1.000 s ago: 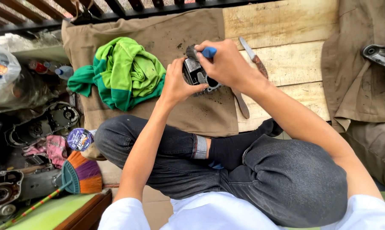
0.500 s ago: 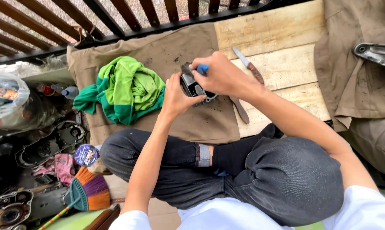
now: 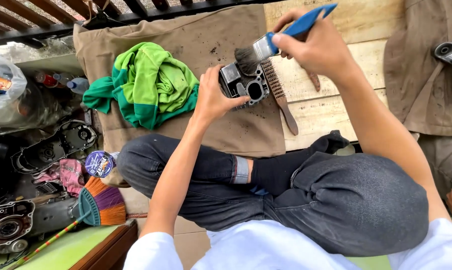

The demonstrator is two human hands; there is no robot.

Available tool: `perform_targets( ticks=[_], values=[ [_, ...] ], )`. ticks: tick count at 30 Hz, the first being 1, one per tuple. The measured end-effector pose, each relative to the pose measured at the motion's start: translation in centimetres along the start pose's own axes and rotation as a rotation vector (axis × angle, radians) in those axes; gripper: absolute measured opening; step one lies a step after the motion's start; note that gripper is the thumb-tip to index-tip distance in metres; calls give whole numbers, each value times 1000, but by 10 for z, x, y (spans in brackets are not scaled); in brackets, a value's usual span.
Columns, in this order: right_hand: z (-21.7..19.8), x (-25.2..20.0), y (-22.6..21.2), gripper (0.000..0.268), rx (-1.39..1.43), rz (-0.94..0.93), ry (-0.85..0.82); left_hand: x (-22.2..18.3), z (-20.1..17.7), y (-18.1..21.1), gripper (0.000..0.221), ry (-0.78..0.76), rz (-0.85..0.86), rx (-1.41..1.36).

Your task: The person cleans carbon deposits and grime from a motorcycle engine casing by scraping it with a knife and a screwdriver, then scrubbing it with a brush, holding the casing steady by hand throughout the process.

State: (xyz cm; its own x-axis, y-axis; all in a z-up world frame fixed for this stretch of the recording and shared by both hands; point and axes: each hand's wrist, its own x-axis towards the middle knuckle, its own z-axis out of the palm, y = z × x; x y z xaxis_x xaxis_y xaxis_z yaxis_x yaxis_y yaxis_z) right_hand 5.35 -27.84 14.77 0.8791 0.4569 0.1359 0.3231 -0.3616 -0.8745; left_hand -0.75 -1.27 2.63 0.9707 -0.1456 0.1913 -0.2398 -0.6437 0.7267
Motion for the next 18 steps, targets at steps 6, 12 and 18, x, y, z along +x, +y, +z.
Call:
perform_targets(
  ticks=[6, 12, 18],
  values=[
    [4, -1, 28, 22, -100, 187, 6, 0, 2, 0, 101, 26, 17, 10],
    [-6, 2, 59, 25, 367, 333, 23, -3, 2, 4, 102, 11, 9, 28],
    [-20, 4, 75, 20, 796, 402, 132, -5, 4, 3, 103, 29, 38, 32]
  ],
)
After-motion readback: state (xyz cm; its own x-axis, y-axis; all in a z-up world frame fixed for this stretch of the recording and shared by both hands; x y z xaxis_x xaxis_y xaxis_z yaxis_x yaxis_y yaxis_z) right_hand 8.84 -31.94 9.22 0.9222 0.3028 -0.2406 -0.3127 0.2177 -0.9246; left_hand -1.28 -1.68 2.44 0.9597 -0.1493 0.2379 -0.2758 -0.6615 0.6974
